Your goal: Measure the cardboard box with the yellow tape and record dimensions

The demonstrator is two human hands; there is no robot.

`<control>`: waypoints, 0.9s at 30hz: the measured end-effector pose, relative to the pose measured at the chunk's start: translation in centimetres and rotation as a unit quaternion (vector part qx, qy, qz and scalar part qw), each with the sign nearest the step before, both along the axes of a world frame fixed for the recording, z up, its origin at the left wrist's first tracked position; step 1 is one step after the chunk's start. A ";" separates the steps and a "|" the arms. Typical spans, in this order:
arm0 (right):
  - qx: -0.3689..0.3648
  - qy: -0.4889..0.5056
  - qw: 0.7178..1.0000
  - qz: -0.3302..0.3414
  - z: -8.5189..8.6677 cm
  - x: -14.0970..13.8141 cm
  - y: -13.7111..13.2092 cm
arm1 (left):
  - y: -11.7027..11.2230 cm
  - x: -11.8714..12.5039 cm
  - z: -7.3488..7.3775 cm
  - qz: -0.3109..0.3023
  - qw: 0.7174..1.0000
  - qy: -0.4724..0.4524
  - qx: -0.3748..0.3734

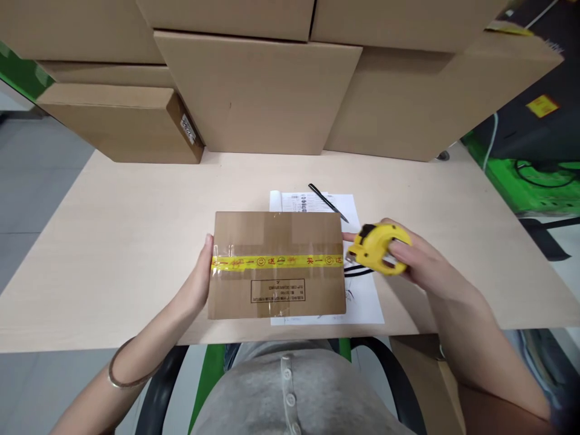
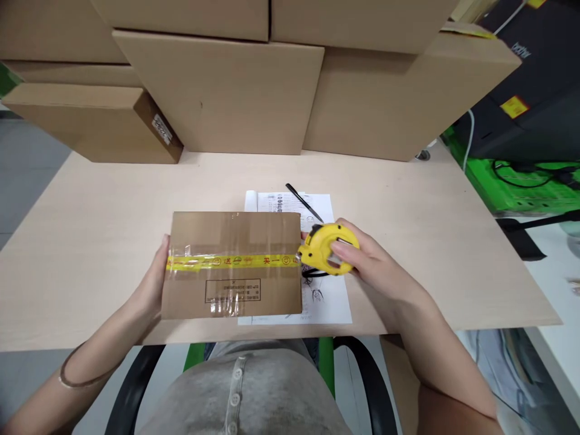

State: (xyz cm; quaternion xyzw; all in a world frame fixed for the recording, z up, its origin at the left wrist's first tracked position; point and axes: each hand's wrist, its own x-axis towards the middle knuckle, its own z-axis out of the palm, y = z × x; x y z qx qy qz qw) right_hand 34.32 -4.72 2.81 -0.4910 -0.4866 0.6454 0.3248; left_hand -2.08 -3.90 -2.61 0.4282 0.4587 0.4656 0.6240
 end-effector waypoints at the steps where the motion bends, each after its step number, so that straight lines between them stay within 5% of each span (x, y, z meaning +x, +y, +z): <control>1: 0.003 0.023 1.000 0.004 0.6 0.3 -0.7 | 0.1 0.2 0.6 0.022 1.000 -0.008 -0.005; 4: 0.034 0.036 0.999 0.023 2.1 1.3 -2.8 | 0.9 0.6 1.6 0.104 0.985 -0.014 0.134; 7: 0.097 -0.053 0.991 0.070 3.1 1.8 -3.9 | 2.0 0.6 1.0 0.104 0.959 0.000 0.265; 14: 0.128 -0.187 0.955 0.192 3.5 2.6 -3.3 | 2.1 0.3 0.0 0.019 0.972 0.059 0.225; 18: 0.190 -0.217 0.945 0.153 5.3 2.3 -2.1 | 2.4 0.2 0.1 0.003 0.973 0.038 0.226; 23: 0.304 -0.262 0.916 0.031 7.5 -3.8 1.5 | 3.2 0.8 0.1 0.016 0.973 -0.056 0.222; 27: 0.375 -0.273 0.867 0.182 8.0 -10.9 5.1 | 3.2 1.5 0.1 0.038 0.974 -0.106 0.195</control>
